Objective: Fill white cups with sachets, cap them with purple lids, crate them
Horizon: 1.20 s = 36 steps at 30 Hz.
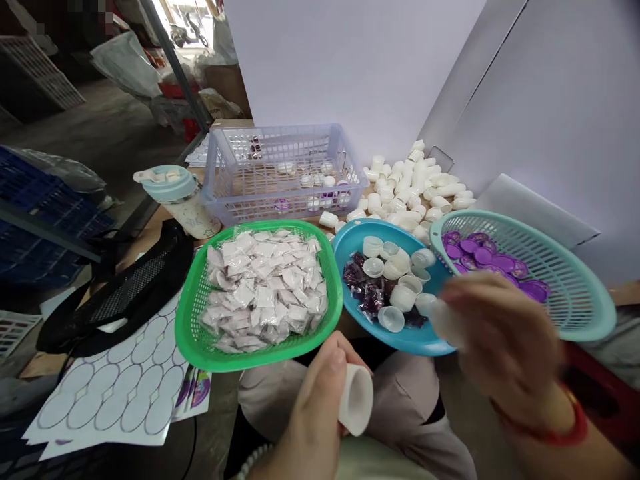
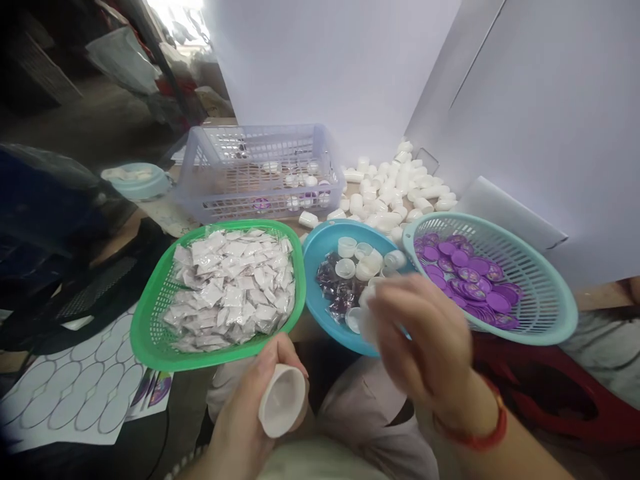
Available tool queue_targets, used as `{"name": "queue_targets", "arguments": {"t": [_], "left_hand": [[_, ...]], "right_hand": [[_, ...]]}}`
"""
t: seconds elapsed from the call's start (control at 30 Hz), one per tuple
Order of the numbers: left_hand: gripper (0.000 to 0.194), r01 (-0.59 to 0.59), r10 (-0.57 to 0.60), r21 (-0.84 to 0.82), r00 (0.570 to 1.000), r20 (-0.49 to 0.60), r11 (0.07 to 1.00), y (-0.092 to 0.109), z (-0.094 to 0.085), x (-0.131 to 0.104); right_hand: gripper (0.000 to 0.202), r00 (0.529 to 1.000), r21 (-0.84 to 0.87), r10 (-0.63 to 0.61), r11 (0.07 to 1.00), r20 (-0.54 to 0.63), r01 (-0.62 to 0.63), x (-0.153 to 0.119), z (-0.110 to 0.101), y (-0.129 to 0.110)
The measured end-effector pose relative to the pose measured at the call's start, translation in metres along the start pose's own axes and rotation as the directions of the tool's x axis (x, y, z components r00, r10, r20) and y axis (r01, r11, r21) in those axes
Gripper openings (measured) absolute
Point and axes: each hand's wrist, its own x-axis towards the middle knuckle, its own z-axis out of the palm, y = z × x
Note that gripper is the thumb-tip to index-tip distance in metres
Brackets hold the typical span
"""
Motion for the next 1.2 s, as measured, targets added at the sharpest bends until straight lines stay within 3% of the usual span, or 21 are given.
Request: {"name": "queue_targets", "arguments": {"t": [0.1, 0.17, 0.33, 0.47, 0.53, 0.57, 0.63, 0.7, 0.73, 0.77, 0.8, 0.83, 0.9, 0.93, 1.0, 1.1, 1.13, 1.2], "left_hand": [[0.068, -0.093, 0.086, 0.161, 0.995, 0.047, 0.983, 0.005, -0.002, -0.009], [0.068, -0.119, 0.095, 0.213, 0.988, 0.120, 0.970, 0.007, -0.003, -0.013], [0.060, -0.153, 0.084, 0.300, 0.969, 0.233, 0.942, 0.005, -0.014, -0.009], [0.055, -0.180, 0.088, 0.288, 0.948, 0.305, 0.941, 0.001, -0.021, -0.006], [0.054, -0.181, 0.089, 0.282, 0.946, 0.313, 0.942, 0.002, -0.023, -0.007], [0.054, -0.193, 0.098, 0.291, 0.945, 0.311, 0.937, 0.003, -0.025, -0.007], [0.055, -0.233, 0.127, 0.325, 0.940, 0.316, 0.917, 0.008, -0.029, -0.009], [0.057, -0.274, 0.149, 0.356, 0.928, 0.340, 0.893, 0.013, -0.032, -0.010], [0.057, -0.294, 0.158, 0.368, 0.921, 0.356, 0.882, 0.016, -0.034, -0.010], [0.056, -0.315, 0.168, 0.379, 0.913, 0.373, 0.870, 0.018, -0.035, -0.010], [0.055, -0.338, 0.180, 0.387, 0.903, 0.389, 0.858, 0.020, -0.036, -0.010], [0.053, -0.360, 0.194, 0.393, 0.895, 0.400, 0.846, 0.021, -0.036, -0.009], [0.051, -0.393, 0.216, 0.405, 0.884, 0.415, 0.826, 0.021, -0.037, -0.009], [0.051, -0.401, 0.224, 0.409, 0.882, 0.415, 0.820, 0.021, -0.038, -0.009], [0.051, -0.418, 0.244, 0.399, 0.875, 0.418, 0.816, 0.019, -0.040, -0.010], [0.049, -0.439, 0.309, 0.366, 0.880, 0.361, 0.821, 0.016, -0.048, -0.015], [0.048, -0.447, 0.351, 0.333, 0.883, 0.312, 0.830, 0.017, -0.051, -0.017], [0.043, -0.449, 0.429, 0.227, 0.894, 0.131, 0.864, 0.020, -0.057, -0.018]], "right_hand": [[0.022, 0.954, -0.329, 0.025, 0.941, 0.298, 0.078, 0.017, 0.022, 0.040], [0.027, 0.858, -0.479, 0.113, 0.862, 0.500, 0.165, 0.023, 0.040, 0.056], [0.034, 0.596, -0.384, 0.124, 0.861, 0.794, 0.333, 0.031, 0.068, 0.059], [0.029, 0.480, -0.365, 0.175, 0.867, 0.860, 0.339, 0.046, 0.079, 0.057], [0.022, 0.476, -0.348, 0.160, 0.874, 0.865, 0.339, 0.058, 0.076, 0.059], [0.020, 0.502, -0.346, 0.148, 0.879, 0.852, 0.328, 0.065, 0.073, 0.060], [0.015, 0.619, -0.322, 0.100, 0.911, 0.779, 0.257, 0.082, 0.066, 0.058], [0.009, 0.732, -0.169, -0.001, 0.973, 0.681, 0.159, 0.100, 0.065, 0.050], [0.009, 0.756, -0.061, -0.049, 0.991, 0.652, 0.117, 0.108, 0.069, 0.043], [0.010, 0.751, 0.029, -0.081, 0.996, 0.655, 0.082, 0.115, 0.076, 0.034], [0.009, 0.712, 0.076, -0.094, 0.996, 0.696, 0.056, 0.120, 0.087, 0.024], [0.006, 0.639, 0.069, -0.080, 0.997, 0.765, 0.042, 0.123, 0.100, 0.013], [0.002, 0.471, -0.071, 0.031, 0.995, 0.882, 0.067, 0.124, 0.130, -0.006], [0.004, 0.408, -0.148, 0.095, 0.984, 0.908, 0.101, 0.124, 0.145, -0.014], [0.009, 0.368, -0.247, 0.175, 0.956, 0.913, 0.156, 0.122, 0.166, -0.022], [0.010, 0.432, -0.245, 0.168, 0.961, 0.886, 0.130, 0.122, 0.170, -0.020], [0.009, 0.486, -0.223, 0.162, 0.972, 0.859, 0.072, 0.123, 0.163, -0.018], [0.008, 0.659, -0.112, 0.164, 0.986, 0.734, -0.121, 0.124, 0.141, -0.013]]}}
